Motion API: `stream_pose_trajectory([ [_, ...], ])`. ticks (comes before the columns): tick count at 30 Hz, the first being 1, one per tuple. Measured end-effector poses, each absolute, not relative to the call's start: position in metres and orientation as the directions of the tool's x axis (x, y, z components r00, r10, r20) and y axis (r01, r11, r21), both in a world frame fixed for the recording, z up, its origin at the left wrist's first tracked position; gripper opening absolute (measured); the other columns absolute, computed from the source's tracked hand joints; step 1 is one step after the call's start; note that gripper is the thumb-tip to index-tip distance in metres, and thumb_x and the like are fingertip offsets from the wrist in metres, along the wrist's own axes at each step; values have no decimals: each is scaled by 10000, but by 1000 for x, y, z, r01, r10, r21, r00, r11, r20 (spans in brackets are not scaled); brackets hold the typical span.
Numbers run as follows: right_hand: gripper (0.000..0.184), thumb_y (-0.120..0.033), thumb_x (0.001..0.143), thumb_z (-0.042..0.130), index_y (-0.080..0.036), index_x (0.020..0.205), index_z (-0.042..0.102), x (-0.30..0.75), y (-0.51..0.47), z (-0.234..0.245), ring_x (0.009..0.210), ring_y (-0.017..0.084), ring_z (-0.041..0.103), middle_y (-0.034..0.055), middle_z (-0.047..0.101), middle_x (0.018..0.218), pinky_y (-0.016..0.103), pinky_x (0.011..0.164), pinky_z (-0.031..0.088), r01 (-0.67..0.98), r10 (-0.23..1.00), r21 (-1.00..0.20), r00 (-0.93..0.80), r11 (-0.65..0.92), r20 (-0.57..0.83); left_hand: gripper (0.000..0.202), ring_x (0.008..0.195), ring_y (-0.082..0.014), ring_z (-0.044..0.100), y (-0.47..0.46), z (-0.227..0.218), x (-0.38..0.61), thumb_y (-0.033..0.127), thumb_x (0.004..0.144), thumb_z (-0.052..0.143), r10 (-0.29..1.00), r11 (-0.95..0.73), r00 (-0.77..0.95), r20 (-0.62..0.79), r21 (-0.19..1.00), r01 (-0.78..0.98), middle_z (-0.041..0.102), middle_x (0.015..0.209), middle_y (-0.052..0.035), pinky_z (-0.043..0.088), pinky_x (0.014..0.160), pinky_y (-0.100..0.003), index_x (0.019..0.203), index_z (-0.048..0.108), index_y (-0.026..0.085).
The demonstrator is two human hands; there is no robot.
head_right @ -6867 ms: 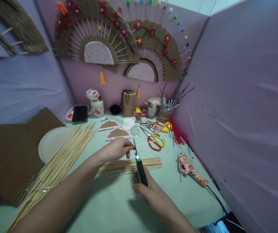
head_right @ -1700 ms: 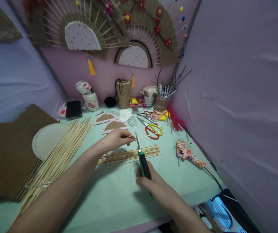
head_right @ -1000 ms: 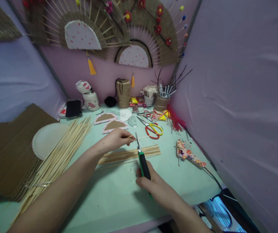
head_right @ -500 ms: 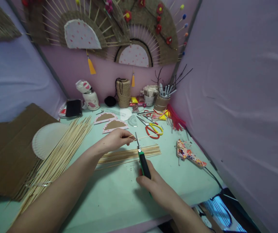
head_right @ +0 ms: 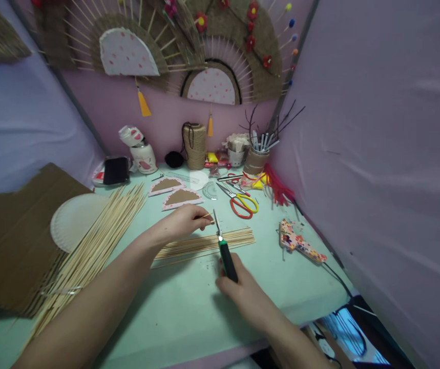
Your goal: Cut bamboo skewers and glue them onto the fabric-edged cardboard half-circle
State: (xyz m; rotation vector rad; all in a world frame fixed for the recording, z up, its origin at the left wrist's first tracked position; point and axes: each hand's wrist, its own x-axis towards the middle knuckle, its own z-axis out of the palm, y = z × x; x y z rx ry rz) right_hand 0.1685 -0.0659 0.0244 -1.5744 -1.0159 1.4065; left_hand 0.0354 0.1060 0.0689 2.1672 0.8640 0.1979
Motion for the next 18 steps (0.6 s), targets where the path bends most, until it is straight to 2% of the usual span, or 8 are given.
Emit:
stream_pose_trajectory([
  [3, 203, -288, 739, 498, -192, 918, 483, 168, -63, 25, 595, 142, 406, -49, 427, 623, 283, 609, 339, -27, 908, -919, 145, -392, -392, 236, 691, -161, 572, 107, 69, 35, 314, 806, 492, 624, -488, 768, -146, 695, 528, 669, 733, -29, 371, 603, -254, 764, 667, 162],
  [8, 283, -342, 767, 547, -174, 995, 550, 178, -67, 28, 658, 148, 434, -20, 519, 704, 280, 636, 332, -24, 910, -922, 156, -386, -385, 232, 821, -176, 576, 108, 63, 30, 219, 837, 390, 625, -585, 775, -92, 602, 544, 673, 906, -40, 387, 679, -259, 832, 619, 185],
  [13, 283, -315, 776, 549, -178, 1023, 541, 186, -72, 22, 696, 156, 443, -11, 496, 747, 273, 629, 330, -102, 924, -934, 141, -342, -354, 215, 744, -195, 544, 103, 50, 32, 207, 842, 383, 656, -656, 749, -95, 419, 628, 639, 842, -61, 352, 625, -276, 909, 586, 188],
  [18, 290, -293, 783, 543, -180, 1050, 529, 189, -74, 12, 758, 171, 462, 7, 509, 809, 292, 696, 363, -137, 926, -931, 131, -338, -355, 202, 800, -230, 582, 97, 33, 49, 157, 798, 438, 674, -667, 727, -131, 316, 675, 654, 844, -127, 370, 671, -298, 822, 638, 157],
])
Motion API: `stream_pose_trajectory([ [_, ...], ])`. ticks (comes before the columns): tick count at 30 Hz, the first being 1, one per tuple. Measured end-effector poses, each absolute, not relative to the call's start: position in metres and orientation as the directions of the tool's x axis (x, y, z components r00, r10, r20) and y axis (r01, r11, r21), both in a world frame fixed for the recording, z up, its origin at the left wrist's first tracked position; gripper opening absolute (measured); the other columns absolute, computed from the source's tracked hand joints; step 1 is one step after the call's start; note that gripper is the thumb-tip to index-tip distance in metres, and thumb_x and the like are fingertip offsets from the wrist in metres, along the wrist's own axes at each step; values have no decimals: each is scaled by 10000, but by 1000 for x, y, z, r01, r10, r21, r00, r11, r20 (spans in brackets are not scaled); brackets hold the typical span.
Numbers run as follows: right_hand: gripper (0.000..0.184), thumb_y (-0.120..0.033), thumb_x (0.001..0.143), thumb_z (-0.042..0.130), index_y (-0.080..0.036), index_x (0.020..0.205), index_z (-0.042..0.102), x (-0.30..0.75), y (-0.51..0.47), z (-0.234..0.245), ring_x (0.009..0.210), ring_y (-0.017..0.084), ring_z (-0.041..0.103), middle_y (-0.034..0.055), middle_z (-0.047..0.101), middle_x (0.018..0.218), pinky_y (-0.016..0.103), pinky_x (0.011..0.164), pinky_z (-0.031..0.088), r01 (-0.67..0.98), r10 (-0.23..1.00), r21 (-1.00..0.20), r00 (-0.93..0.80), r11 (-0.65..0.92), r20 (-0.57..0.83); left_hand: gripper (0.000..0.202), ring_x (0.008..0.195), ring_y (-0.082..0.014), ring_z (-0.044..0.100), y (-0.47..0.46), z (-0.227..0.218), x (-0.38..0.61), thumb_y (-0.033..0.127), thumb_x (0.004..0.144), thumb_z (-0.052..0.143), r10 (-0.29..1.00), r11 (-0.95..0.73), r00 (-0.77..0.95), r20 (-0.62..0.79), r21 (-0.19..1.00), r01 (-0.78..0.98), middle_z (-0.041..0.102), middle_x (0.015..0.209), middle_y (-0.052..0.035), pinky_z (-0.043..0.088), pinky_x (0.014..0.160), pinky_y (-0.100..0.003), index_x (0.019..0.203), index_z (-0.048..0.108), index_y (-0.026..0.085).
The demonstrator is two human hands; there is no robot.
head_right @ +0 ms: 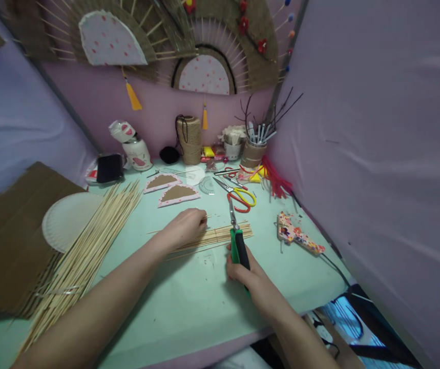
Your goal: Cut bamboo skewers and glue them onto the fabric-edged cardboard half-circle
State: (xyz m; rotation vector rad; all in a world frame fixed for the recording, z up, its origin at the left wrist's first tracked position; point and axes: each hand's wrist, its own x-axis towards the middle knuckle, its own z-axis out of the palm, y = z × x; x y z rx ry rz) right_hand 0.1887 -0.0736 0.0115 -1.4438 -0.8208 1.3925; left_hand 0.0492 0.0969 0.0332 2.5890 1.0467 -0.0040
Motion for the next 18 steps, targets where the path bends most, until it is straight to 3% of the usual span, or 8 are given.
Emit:
stream_pose_trajectory([
  [11, 329, -266, 792, 534, -185, 1110, 503, 191, -72, 12, 766, 167, 473, -3, 523, 824, 303, 732, 350, -149, 935, -934, 95, -325, -341, 232, 773, -228, 608, 96, 13, 58, 77, 762, 453, 634, -712, 748, -193, 230, 663, 667, 814, -131, 397, 666, -295, 799, 672, 147],
  [18, 227, -283, 784, 532, -182, 987, 545, 191, -72, 14, 770, 173, 473, 1, 531, 815, 316, 745, 351, -74, 933, -936, 88, -343, -349, 254, 738, -212, 579, 100, 30, 49, 157, 823, 385, 663, -678, 740, -113, 328, 658, 655, 819, -108, 369, 616, -291, 842, 639, 149],
])
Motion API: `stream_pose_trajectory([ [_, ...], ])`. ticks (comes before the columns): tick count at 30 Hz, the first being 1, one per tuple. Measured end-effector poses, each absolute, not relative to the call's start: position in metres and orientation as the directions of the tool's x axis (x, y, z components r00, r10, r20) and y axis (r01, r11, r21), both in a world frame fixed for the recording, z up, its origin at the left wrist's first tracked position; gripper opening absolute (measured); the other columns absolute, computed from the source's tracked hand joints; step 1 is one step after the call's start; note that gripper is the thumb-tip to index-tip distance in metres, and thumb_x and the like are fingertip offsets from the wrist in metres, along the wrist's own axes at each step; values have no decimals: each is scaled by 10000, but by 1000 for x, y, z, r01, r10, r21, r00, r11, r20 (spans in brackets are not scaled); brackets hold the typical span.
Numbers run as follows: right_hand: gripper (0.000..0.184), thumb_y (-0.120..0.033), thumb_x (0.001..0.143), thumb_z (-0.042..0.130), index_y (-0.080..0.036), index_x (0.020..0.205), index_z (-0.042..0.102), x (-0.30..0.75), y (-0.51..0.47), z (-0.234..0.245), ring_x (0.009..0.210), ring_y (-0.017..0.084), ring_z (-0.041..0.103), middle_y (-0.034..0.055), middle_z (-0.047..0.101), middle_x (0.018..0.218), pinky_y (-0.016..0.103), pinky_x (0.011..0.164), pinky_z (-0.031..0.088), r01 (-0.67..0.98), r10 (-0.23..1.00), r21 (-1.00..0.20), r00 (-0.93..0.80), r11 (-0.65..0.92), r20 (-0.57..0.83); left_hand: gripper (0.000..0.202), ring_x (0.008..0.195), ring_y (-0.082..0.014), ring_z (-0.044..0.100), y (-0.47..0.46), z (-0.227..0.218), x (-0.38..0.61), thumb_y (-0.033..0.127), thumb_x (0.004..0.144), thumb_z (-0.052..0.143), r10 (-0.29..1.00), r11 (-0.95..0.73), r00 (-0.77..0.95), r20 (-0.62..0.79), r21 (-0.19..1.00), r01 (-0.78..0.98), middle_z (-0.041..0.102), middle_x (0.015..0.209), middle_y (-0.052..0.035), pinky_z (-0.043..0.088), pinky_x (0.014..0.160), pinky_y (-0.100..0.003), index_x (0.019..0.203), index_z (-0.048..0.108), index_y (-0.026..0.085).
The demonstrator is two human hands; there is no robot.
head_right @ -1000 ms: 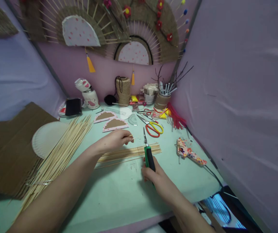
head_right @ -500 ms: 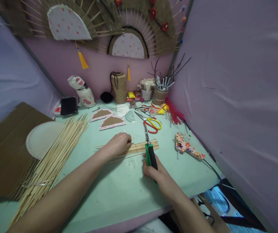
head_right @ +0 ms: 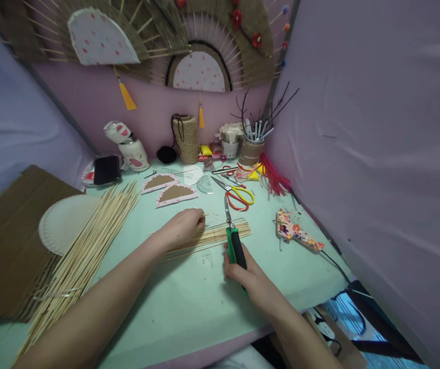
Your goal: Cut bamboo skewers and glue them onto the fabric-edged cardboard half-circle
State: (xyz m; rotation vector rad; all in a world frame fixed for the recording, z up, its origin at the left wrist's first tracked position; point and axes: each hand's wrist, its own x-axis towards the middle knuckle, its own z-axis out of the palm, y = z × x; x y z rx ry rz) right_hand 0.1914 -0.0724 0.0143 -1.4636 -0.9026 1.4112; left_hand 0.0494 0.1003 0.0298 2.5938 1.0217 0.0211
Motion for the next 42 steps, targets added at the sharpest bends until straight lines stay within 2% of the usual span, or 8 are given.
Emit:
stream_pose_trajectory([
  [3, 179, -293, 783, 538, -193, 932, 542, 191, -74, 19, 834, 184, 473, 11, 540, 875, 328, 791, 351, 3, 943, -945, 64, -326, -325, 221, 748, -188, 575, 111, 43, 42, 191, 800, 439, 688, -621, 724, -47, 477, 622, 664, 815, -63, 375, 631, -270, 864, 650, 171],
  [6, 218, -296, 774, 529, -200, 969, 527, 189, -75, 26, 883, 199, 487, 21, 555, 925, 343, 813, 357, 48, 946, -945, -2, -322, -323, 187, 762, -168, 580, 122, 52, 35, 225, 768, 521, 726, -553, 687, 15, 606, 571, 680, 834, -32, 389, 653, -256, 871, 672, 184],
  [12, 239, -270, 749, 516, -198, 977, 524, 185, -74, 38, 892, 204, 498, 25, 569, 935, 338, 810, 367, 79, 934, -934, -50, -350, -354, 201, 782, -164, 577, 125, 65, 26, 294, 755, 592, 794, -471, 602, 86, 713, 520, 688, 821, -28, 401, 667, -256, 889, 706, 196],
  [19, 244, -257, 747, 518, -201, 984, 514, 182, -69, 38, 887, 196, 478, 19, 561, 938, 318, 793, 362, 104, 934, -931, -44, -350, -356, 204, 671, -138, 562, 116, 71, 28, 293, 750, 589, 742, -482, 668, 59, 740, 470, 656, 745, -11, 380, 594, -247, 863, 718, 182],
  [28, 279, -266, 733, 525, -202, 1004, 540, 181, -67, 35, 901, 202, 493, 20, 576, 943, 331, 823, 372, 77, 934, -932, -29, -354, -357, 232, 698, -152, 583, 105, 69, 34, 276, 746, 569, 726, -450, 687, -27, 736, 505, 682, 741, 1, 383, 607, -249, 888, 737, 204],
  [33, 320, -276, 738, 524, -198, 1048, 544, 180, -67, 34, 972, 221, 505, 30, 592, 1002, 359, 886, 356, 46, 929, -929, -37, -366, -368, 240, 643, -140, 542, 104, 67, 35, 268, 739, 559, 720, -446, 693, -41, 737, 508, 642, 677, 11, 348, 558, -241, 886, 737, 205],
  [42, 310, -280, 741, 526, -200, 1039, 555, 179, -66, 34, 976, 218, 503, 26, 593, 1001, 366, 889, 349, 56, 927, -927, -37, -370, -372, 244, 646, -141, 539, 102, 69, 36, 263, 731, 549, 727, -442, 686, -39, 738, 510, 669, 708, -4, 350, 565, -245, 862, 741, 187],
])
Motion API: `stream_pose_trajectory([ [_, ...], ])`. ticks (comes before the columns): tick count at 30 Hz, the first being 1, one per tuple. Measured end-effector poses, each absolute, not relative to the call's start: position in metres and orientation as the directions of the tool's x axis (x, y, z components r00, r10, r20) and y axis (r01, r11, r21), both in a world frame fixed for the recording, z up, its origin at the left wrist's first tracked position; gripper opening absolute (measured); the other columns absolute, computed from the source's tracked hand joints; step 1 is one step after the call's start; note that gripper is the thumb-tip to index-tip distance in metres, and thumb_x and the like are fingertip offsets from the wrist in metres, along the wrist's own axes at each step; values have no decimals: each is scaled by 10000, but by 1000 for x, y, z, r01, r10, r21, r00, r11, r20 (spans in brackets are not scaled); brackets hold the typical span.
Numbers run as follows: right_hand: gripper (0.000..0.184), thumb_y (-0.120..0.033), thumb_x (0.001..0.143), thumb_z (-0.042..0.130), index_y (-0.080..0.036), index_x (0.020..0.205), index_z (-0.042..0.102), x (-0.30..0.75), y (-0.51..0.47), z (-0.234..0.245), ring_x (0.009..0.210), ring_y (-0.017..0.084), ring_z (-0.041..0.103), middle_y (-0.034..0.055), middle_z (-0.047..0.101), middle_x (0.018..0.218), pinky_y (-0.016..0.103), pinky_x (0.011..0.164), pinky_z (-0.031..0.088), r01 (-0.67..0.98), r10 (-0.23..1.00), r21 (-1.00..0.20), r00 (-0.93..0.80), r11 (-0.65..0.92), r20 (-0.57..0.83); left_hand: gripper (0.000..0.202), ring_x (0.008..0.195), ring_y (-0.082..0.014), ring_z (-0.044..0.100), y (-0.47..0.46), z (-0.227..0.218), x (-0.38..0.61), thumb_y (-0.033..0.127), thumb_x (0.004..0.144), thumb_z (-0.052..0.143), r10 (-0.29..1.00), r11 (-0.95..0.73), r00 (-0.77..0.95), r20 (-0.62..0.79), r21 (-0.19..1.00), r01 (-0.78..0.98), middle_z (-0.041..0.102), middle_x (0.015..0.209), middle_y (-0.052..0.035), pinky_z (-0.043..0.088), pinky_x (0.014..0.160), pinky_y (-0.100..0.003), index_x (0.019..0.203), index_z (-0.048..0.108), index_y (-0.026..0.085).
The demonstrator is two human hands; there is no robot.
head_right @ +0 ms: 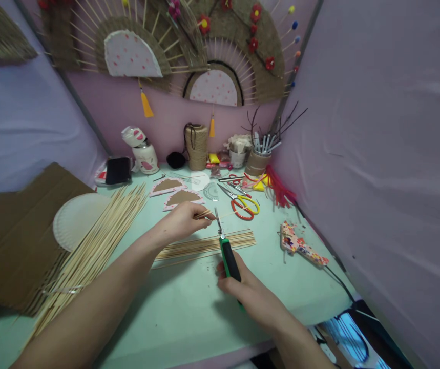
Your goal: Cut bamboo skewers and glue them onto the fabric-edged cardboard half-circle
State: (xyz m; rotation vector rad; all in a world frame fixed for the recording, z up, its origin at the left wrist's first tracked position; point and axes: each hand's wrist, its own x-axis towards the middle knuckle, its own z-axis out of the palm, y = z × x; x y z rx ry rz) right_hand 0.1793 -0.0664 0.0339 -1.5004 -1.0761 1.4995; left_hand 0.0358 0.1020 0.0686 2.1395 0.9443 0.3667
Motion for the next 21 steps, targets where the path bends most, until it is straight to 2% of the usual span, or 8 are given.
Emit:
stream_pose_trajectory([
  [6, 328, -279, 739, 521, -191, 1054, 546, 179, -66, 35, 977, 224, 497, 31, 585, 1003, 371, 887, 349, 74, 923, -922, -37, -379, -382, 250, 613, -137, 511, 102, 68, 36, 274, 731, 546, 727, -437, 684, -51, 734, 519, 640, 662, -4, 325, 541, -244, 856, 742, 180],
  [21, 257, -266, 753, 502, -204, 1001, 528, 179, -66, 35, 924, 205, 472, 18, 551, 971, 336, 818, 359, 140, 918, -914, -58, -381, -392, 162, 622, -140, 514, 104, 65, 36, 246, 724, 571, 722, -428, 690, -56, 747, 509, 622, 640, 2, 363, 581, -244, 742, 709, 163],
])
